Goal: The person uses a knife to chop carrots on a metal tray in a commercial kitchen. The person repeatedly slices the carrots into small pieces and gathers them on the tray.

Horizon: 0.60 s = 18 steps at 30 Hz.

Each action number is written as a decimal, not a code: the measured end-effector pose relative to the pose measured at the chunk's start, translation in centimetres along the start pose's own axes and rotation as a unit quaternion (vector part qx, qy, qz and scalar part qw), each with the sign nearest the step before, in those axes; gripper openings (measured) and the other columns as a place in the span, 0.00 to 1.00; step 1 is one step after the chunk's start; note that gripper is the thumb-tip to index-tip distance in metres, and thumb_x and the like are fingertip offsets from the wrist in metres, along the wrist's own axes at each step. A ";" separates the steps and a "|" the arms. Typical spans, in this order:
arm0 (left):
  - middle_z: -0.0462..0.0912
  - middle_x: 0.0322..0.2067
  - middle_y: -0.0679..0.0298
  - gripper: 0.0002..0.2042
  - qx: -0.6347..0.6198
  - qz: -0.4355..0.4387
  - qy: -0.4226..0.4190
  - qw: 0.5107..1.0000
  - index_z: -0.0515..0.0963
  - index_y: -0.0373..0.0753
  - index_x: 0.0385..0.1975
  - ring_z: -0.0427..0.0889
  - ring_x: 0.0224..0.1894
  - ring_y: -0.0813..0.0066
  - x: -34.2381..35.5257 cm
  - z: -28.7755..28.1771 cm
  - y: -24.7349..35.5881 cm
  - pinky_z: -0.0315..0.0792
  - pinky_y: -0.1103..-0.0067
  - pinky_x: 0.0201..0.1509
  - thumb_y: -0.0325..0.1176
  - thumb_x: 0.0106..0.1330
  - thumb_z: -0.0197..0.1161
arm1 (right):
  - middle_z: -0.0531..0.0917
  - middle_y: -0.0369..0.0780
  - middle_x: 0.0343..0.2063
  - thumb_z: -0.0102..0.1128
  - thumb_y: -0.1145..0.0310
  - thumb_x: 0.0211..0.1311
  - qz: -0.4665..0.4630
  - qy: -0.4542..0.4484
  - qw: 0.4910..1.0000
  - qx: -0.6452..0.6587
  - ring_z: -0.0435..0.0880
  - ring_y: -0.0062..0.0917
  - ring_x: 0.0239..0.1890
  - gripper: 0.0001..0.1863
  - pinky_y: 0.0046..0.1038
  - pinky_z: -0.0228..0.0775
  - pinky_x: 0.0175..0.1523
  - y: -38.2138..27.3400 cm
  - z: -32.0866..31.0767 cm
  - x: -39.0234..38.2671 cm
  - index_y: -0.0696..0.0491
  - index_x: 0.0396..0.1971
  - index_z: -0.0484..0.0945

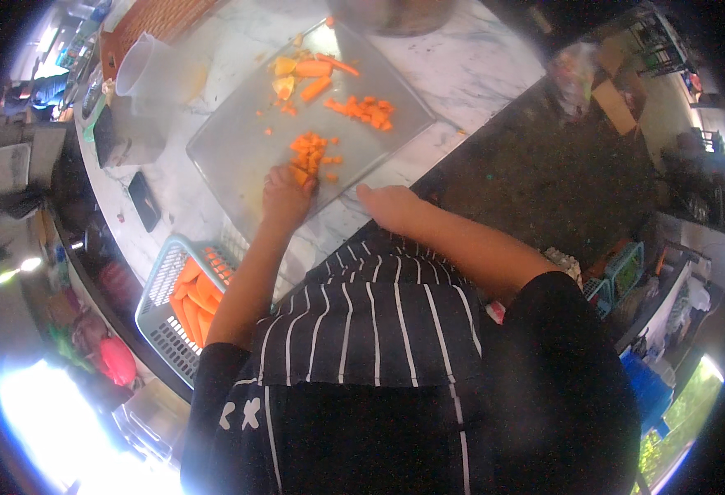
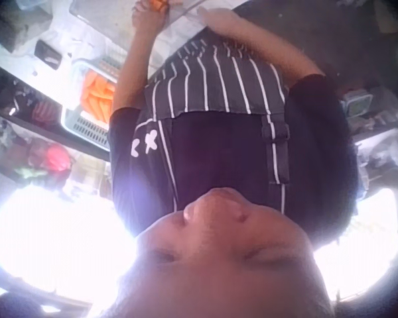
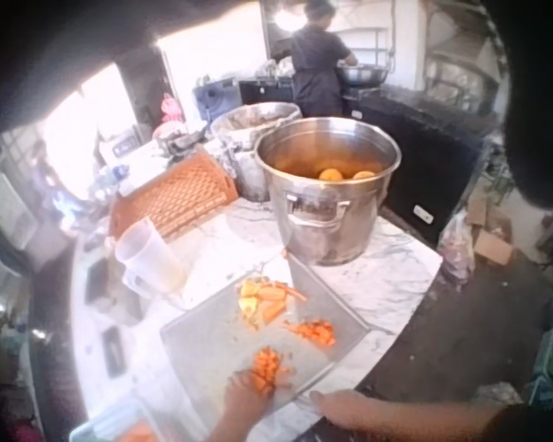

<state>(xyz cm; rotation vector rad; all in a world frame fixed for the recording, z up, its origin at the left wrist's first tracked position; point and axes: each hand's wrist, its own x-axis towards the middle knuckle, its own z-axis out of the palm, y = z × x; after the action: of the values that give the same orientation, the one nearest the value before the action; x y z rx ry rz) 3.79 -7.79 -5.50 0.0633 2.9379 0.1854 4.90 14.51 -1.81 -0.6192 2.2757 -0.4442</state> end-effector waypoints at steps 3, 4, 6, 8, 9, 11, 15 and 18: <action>0.68 0.45 0.52 0.29 0.003 -0.001 -0.015 1.000 0.63 0.29 0.48 0.70 0.49 0.56 0.1 -0.5 0.4 0.69 0.68 0.51 0.51 0.60 0.57 | 0.80 0.53 0.31 0.46 0.71 0.57 -0.014 0.073 0.997 -0.015 0.81 0.47 0.37 0.16 0.45 0.72 0.41 0.2 -0.1 1.1 0.59 0.46 0.66; 0.68 0.45 0.51 0.30 -0.003 -0.003 -0.023 1.000 0.63 0.28 0.48 0.70 0.49 0.56 0.1 -0.7 0.3 0.69 0.68 0.51 0.51 0.60 0.57 | 0.80 0.53 0.30 0.48 0.72 0.56 -0.025 0.106 0.994 -0.020 0.81 0.47 0.37 0.17 0.45 0.72 0.40 0.2 -0.1 1.2 0.58 0.46 0.66; 0.68 0.46 0.51 0.31 -0.016 -0.009 -0.039 0.999 0.63 0.28 0.49 0.70 0.50 0.56 0.2 -1.4 0.4 0.69 0.69 0.52 0.52 0.59 0.58 | 0.80 0.51 0.25 0.49 0.72 0.54 -0.040 0.148 0.988 0.020 0.80 0.47 0.31 0.16 0.45 0.71 0.35 -0.6 -0.4 1.2 0.58 0.42 0.64; 0.68 0.47 0.51 0.33 -0.011 -0.016 -0.053 0.998 0.62 0.28 0.50 0.70 0.50 0.55 0.0 -2.1 0.8 0.69 0.69 0.53 0.53 0.58 0.59 | 0.79 0.50 0.21 0.50 0.71 0.54 -0.048 0.166 0.984 0.039 0.80 0.47 0.27 0.15 0.45 0.71 0.32 -1.6 -1.1 0.6 0.58 0.41 0.63; 0.68 0.47 0.51 0.34 -0.008 -0.020 -0.059 0.998 0.62 0.28 0.51 0.70 0.51 0.55 -0.1 -2.6 0.9 0.69 0.69 0.53 0.54 0.57 0.60 | 0.79 0.50 0.20 0.49 0.70 0.56 -0.049 0.164 0.984 0.040 0.80 0.47 0.26 0.14 0.45 0.71 0.31 -2.1 -1.3 0.2 0.58 0.41 0.62; 0.68 0.48 0.51 0.37 -0.013 -0.022 -0.050 0.998 0.61 0.27 0.52 0.70 0.51 0.56 -0.3 -3.0 1.0 0.68 0.70 0.54 0.55 0.55 0.61 | 0.80 0.49 0.21 0.48 0.69 0.58 -0.039 0.146 0.988 0.039 0.80 0.47 0.26 0.15 0.45 0.71 0.31 -2.9 -1.5 -0.2 0.57 0.44 0.62; 0.67 0.48 0.52 0.41 -0.007 -0.026 -0.035 0.999 0.60 0.26 0.54 0.69 0.52 0.56 -0.7 -2.9 0.9 0.68 0.70 0.55 0.57 0.53 0.63 | 0.81 0.49 0.23 0.46 0.69 0.60 -0.015 0.109 0.993 0.037 0.81 0.46 0.28 0.16 0.45 0.71 0.32 -3.3 -1.2 -0.3 0.57 0.48 0.63; 0.68 0.46 0.49 0.37 -0.030 -0.039 -0.042 0.998 0.62 0.30 0.53 0.70 0.49 0.51 -1.0 -3.3 1.1 0.67 0.64 0.52 0.52 0.51 0.65 | 0.79 0.49 0.20 0.45 0.64 0.64 -0.038 0.141 0.989 0.027 0.80 0.45 0.25 0.14 0.45 0.71 0.30 -2.5 0.2 0.6 0.56 0.45 0.62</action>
<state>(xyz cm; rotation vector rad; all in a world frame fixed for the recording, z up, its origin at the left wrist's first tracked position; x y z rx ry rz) 4.13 -7.17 -1.93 -0.0520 2.8422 0.2534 5.48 12.08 -1.07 -0.6505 2.5027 -0.6662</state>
